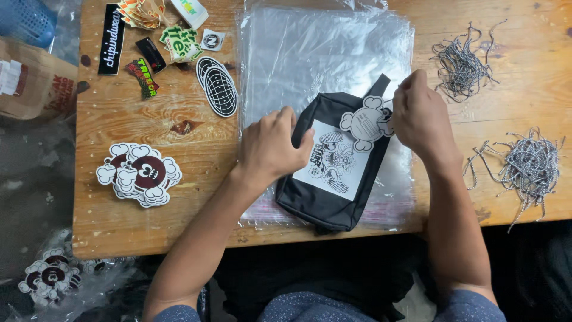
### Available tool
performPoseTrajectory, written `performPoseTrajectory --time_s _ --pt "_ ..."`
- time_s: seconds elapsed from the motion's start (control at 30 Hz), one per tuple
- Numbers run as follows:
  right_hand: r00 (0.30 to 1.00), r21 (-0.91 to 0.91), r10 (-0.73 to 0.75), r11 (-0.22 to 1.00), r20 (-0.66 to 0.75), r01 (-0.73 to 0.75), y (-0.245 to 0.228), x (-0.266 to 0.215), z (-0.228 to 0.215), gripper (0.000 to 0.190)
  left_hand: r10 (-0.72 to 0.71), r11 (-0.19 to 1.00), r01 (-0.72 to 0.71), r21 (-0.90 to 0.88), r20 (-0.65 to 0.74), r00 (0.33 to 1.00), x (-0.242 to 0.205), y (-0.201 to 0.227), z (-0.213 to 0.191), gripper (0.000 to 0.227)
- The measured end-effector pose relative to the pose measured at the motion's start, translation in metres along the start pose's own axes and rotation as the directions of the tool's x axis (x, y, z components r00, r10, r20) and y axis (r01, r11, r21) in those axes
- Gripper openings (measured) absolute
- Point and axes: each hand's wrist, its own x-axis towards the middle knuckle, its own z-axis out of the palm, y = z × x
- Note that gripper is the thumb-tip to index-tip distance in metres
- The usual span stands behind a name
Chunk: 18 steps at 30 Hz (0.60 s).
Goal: The person unpacks a black pouch from a plastic bag, attaches a metal chain to a cartoon sticker, and places the sticker on the pouch. They then place the pouch back into the plastic bag and seal it. The process is repeated with a second pouch.
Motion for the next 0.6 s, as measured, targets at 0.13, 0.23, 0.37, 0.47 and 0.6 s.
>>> performPoseTrajectory --time_s 0.13,0.23,0.37,0.47,0.6 --pt "1.0 -0.061 0.022 0.998 0.013 -0.021 -0.002 0.001 0.004 0.022 -0.04 0.998 0.043 -0.035 0.089 0.995 0.001 0.008 -0.013 0.037" --pt "0.996 -0.079 0.073 0.994 0.044 -0.07 -0.005 0.001 0.004 0.025 -0.067 0.993 0.083 -0.084 0.176 0.982 0.003 0.006 -0.013 0.035" --pt "0.986 0.024 0.117 0.992 0.121 -0.12 -0.018 -0.003 -0.008 0.028 -0.022 0.948 0.039 -0.314 0.056 0.998 0.005 -0.004 -0.003 0.024" --pt "0.953 0.155 0.218 0.955 0.212 -0.253 -0.028 -0.004 -0.024 0.019 -0.011 0.825 -0.038 -0.564 -0.083 0.996 0.007 -0.004 -0.007 0.015" --pt "0.883 0.275 0.395 0.846 0.253 -0.457 -0.056 -0.013 -0.045 0.014 -0.049 0.283 0.096 -0.954 0.086 0.995 0.008 0.004 -0.039 0.019"
